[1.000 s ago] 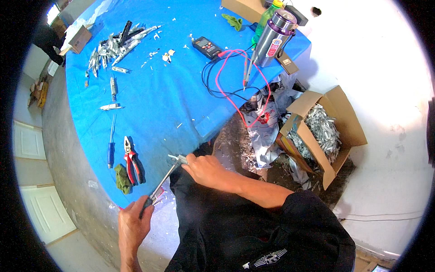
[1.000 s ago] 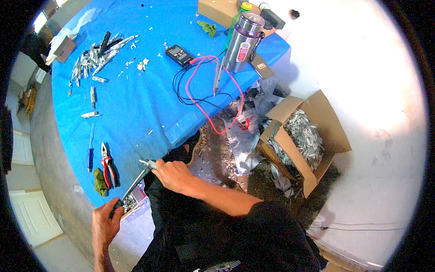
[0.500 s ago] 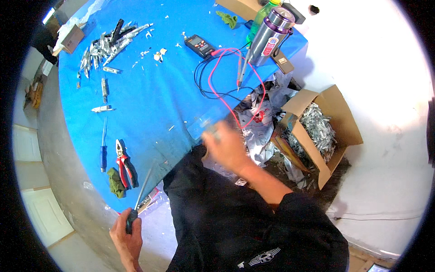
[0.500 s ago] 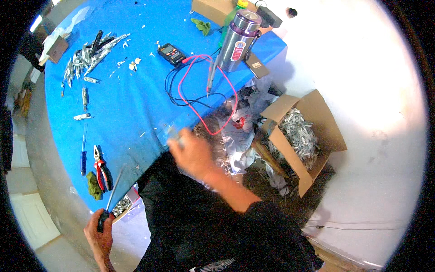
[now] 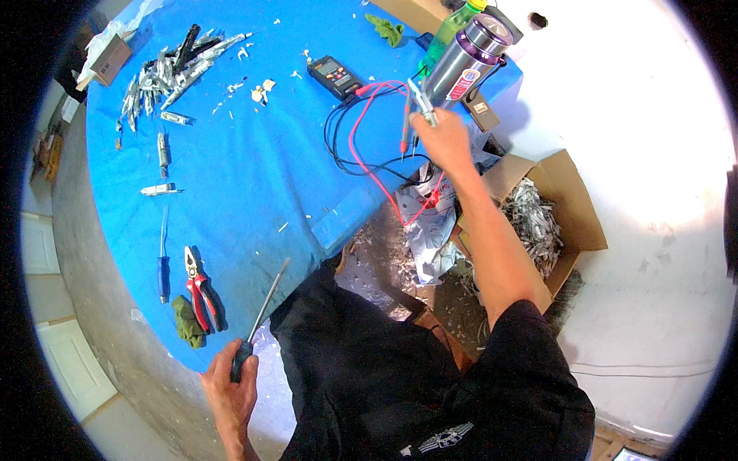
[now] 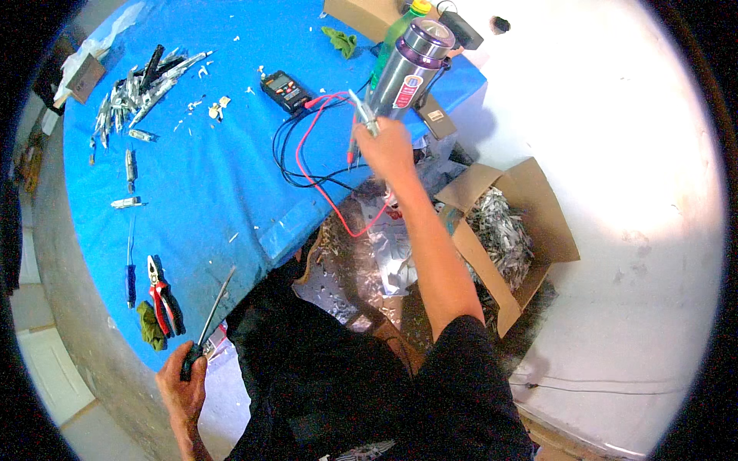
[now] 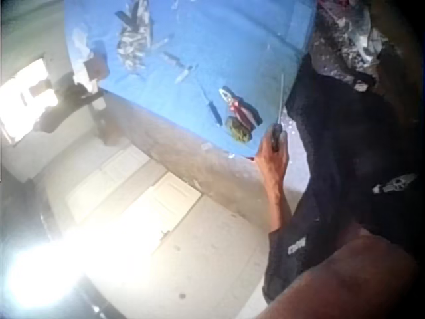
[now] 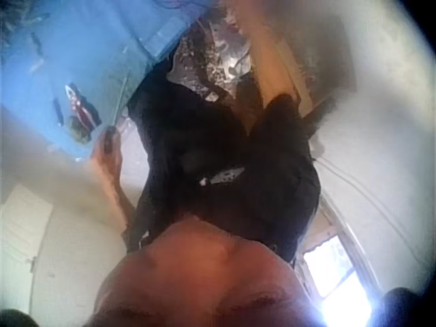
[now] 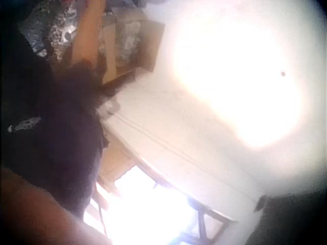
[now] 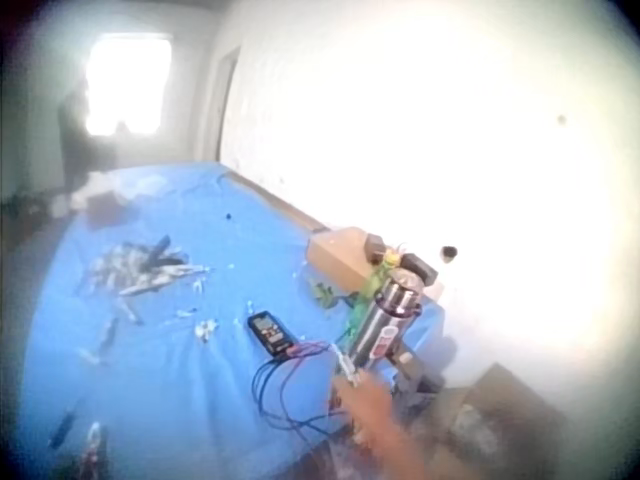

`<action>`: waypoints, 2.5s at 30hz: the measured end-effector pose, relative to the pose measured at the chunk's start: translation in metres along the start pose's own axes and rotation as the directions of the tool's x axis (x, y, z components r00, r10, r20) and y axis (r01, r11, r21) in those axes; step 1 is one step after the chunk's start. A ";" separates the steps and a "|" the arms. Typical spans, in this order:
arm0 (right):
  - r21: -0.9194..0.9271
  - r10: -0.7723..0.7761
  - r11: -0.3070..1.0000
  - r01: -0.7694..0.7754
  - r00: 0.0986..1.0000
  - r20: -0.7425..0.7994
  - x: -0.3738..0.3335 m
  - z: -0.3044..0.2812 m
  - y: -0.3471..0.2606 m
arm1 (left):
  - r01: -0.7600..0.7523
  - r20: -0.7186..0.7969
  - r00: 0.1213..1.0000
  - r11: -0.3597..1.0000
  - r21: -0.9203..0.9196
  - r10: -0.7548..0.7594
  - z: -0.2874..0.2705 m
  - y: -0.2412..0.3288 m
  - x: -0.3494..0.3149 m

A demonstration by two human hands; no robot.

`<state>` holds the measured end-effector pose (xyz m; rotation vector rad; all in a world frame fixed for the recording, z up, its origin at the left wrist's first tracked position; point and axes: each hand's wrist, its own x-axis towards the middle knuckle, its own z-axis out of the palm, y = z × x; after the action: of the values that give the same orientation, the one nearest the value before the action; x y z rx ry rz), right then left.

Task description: The person disassembles metal components using pliers and a screwdriver, removing small parts and placing them on a blue table.

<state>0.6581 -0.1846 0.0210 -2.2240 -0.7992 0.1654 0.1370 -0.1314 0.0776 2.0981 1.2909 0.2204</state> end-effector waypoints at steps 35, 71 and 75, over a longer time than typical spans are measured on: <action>0.415 -0.073 0.834 -0.364 0.673 0.736 -0.196 0.065 -0.064 | -0.121 -0.050 0.992 0.984 -0.128 0.115 0.007 0.021 -0.008; 0.114 -0.217 0.976 0.186 0.766 0.605 -0.224 0.093 -0.074 | -0.327 0.150 0.944 0.882 0.340 0.293 -0.020 0.046 -0.006; 0.069 -0.243 0.965 0.253 0.763 0.598 -0.225 0.095 -0.072 | -0.334 0.199 0.940 0.870 0.363 0.277 -0.023 0.054 -0.003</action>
<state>0.4100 -0.2221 -0.0234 -2.0566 -1.4342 0.7725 0.1650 -0.1403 0.1288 2.6102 0.9684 -0.0617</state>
